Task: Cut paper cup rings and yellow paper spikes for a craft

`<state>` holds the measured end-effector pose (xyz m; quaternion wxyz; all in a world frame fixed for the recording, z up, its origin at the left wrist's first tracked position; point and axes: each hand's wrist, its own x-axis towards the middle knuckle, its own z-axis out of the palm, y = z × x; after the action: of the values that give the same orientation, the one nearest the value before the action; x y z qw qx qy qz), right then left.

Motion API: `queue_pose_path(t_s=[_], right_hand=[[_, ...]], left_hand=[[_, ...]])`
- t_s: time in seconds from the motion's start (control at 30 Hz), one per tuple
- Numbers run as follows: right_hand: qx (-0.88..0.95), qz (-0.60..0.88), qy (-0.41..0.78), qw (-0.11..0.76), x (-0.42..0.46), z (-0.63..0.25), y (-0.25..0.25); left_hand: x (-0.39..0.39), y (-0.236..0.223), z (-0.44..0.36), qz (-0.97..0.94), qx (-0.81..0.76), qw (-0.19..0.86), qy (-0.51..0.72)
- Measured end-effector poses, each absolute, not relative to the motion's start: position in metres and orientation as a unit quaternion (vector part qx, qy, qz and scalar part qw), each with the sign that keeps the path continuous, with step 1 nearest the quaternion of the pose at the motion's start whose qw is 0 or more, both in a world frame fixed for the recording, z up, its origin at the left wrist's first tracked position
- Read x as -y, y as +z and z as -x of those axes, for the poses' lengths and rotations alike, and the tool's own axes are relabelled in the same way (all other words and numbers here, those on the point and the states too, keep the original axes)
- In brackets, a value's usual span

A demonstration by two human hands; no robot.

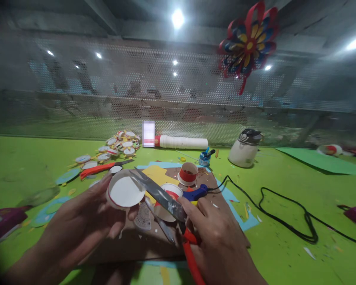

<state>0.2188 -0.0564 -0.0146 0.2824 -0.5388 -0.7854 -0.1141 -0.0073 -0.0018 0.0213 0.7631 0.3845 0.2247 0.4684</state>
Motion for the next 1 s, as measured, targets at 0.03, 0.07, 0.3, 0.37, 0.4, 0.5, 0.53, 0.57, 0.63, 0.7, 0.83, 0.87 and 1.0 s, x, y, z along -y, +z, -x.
queue_pose_path(t_s=[0.03,0.07,0.3,0.37,0.4,0.5,0.53,0.57,0.63,0.7,0.83,0.87,1.0], right_hand=[[0.787,0.535,-0.115,0.285,0.0567,-0.2186,-0.0143],[0.788,0.532,-0.116,0.286,0.0569,-0.2186,-0.0145],[0.793,0.524,-0.114,0.29,0.0557,-0.219,-0.0163],[0.792,0.521,-0.12,0.294,0.0556,-0.2187,-0.0148],[0.792,0.522,-0.123,0.292,0.0557,-0.2187,-0.0142],[0.794,0.531,-0.115,0.273,0.0562,-0.2195,-0.0147],[0.794,0.534,-0.111,0.268,0.0564,-0.2201,-0.0155],[0.795,0.536,-0.107,0.264,0.0566,-0.2206,-0.0163],[0.796,0.533,-0.109,0.265,0.0568,-0.2215,-0.0175],[0.797,0.53,-0.115,0.266,0.0566,-0.2216,-0.0176],[0.794,0.534,-0.119,0.263,0.0559,-0.2208,-0.0168],[0.793,0.534,-0.124,0.265,0.0558,-0.221,-0.0171],[0.792,0.528,-0.135,0.275,0.0552,-0.2241,-0.0217]], left_hand=[[0.0017,0.0216,0.0072,-0.381,-0.224,0.764,0.469],[0.0016,0.0218,0.0071,-0.379,-0.221,0.766,0.469],[-0.0009,0.0205,0.0083,-0.381,-0.204,0.773,0.465],[-0.0014,0.0201,0.0089,-0.38,-0.203,0.775,0.462],[-0.0014,0.0202,0.009,-0.38,-0.202,0.776,0.461],[-0.0012,0.0216,0.009,-0.378,-0.206,0.777,0.46],[-0.0011,0.0222,0.0088,-0.376,-0.21,0.777,0.46],[-0.001,0.0227,0.0088,-0.374,-0.212,0.777,0.46],[-0.0012,0.0234,0.0088,-0.371,-0.215,0.778,0.459],[-0.0016,0.0234,0.009,-0.37,-0.216,0.779,0.458],[-0.0018,0.0224,0.009,-0.365,-0.215,0.786,0.451],[-0.0015,0.0222,0.0088,-0.363,-0.212,0.788,0.449],[-0.0002,0.0234,0.0078,-0.354,-0.202,0.798,0.443]])
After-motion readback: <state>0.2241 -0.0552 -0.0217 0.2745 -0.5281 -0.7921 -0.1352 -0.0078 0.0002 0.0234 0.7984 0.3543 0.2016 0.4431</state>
